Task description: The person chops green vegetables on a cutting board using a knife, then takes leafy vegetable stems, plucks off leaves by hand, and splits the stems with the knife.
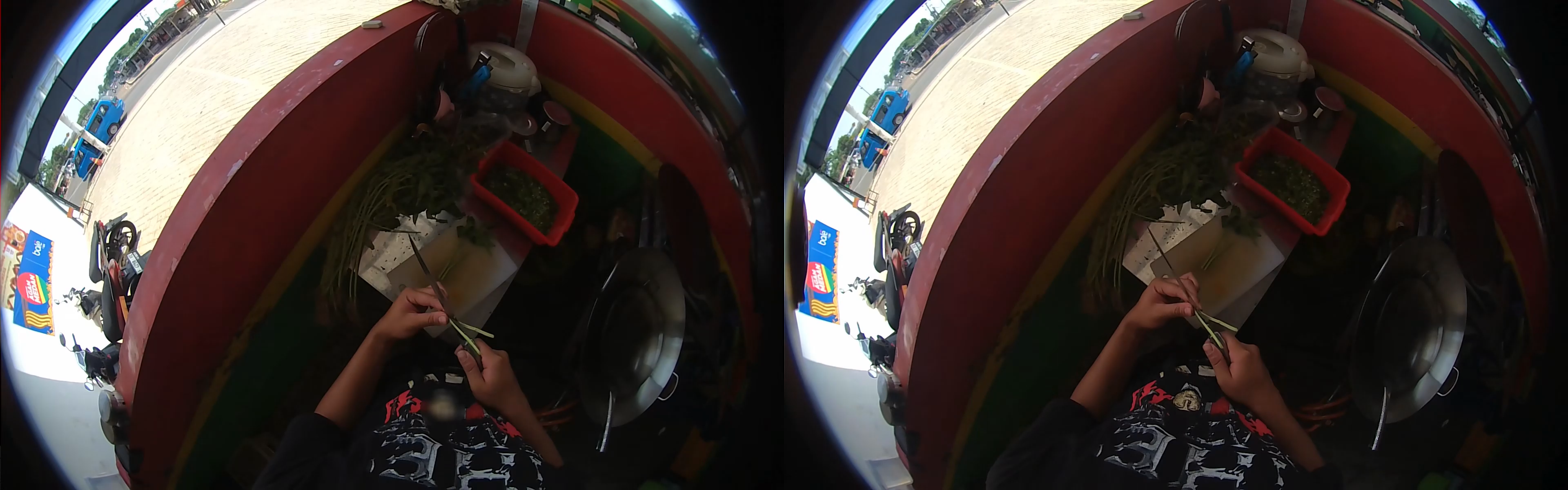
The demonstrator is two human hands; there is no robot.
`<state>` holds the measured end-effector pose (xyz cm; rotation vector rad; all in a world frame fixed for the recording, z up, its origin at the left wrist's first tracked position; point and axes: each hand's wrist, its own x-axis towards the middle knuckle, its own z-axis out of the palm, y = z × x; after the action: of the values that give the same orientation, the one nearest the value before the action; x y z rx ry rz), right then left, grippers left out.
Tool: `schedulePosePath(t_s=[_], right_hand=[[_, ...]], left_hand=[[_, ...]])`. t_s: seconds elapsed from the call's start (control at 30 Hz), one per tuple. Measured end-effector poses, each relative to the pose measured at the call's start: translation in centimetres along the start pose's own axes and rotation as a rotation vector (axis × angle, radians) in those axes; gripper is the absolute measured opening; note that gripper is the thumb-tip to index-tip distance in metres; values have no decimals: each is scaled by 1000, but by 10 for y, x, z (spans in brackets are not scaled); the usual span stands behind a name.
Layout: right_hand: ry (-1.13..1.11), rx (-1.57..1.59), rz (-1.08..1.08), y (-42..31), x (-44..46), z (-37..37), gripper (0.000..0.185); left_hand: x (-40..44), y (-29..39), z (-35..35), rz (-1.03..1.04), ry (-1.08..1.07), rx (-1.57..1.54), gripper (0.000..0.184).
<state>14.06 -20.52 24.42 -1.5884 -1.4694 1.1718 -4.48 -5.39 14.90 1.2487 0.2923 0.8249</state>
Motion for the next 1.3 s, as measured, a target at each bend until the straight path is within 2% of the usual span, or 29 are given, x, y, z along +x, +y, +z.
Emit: schedulePosePath(t_s=[0.13, 0.23, 0.37, 0.53, 0.63, 0.7, 0.87, 0.93, 1.13, 1.23, 1.3], right_hand=[[11, -16, -9, 0, 2, 1, 31], [13, -10, -10, -6, 3, 0, 31], [-1, 10, 5, -6, 7, 3, 31], [41, -12, -94, -2, 12, 8, 30], [71, -2, -135, -3, 14, 10, 30], [49, -7, -105, -7, 14, 8, 30], [-16, -13, -2, -8, 12, 5, 28], [29, 3, -90, -7, 13, 8, 26], [24, -2, -97, 0, 11, 7, 27], [38, 1, -98, -2, 10, 6, 27], [62, 0, -110, -2, 9, 6, 27]], left_hand=[[-3, -1, -2, -33, 38, -40, 12], [-7, 1, -9, -147, 107, -129, 12], [-5, 4, -12, -85, 34, -46, 15], [-3, 8, -4, 4, -16, 53, 18], [-4, 17, 0, -75, 36, -29, 17], [-6, 21, -1, -218, 86, -61, 16], [-13, 5, -12, -174, 85, -62, 14], [-11, 7, -12, -148, 81, -71, 13], [-7, 10, -2, -93, 65, 37, 11], [-4, 14, 1, -55, 17, 91, 18], [-4, 25, 11, -232, 77, -67, 23]])
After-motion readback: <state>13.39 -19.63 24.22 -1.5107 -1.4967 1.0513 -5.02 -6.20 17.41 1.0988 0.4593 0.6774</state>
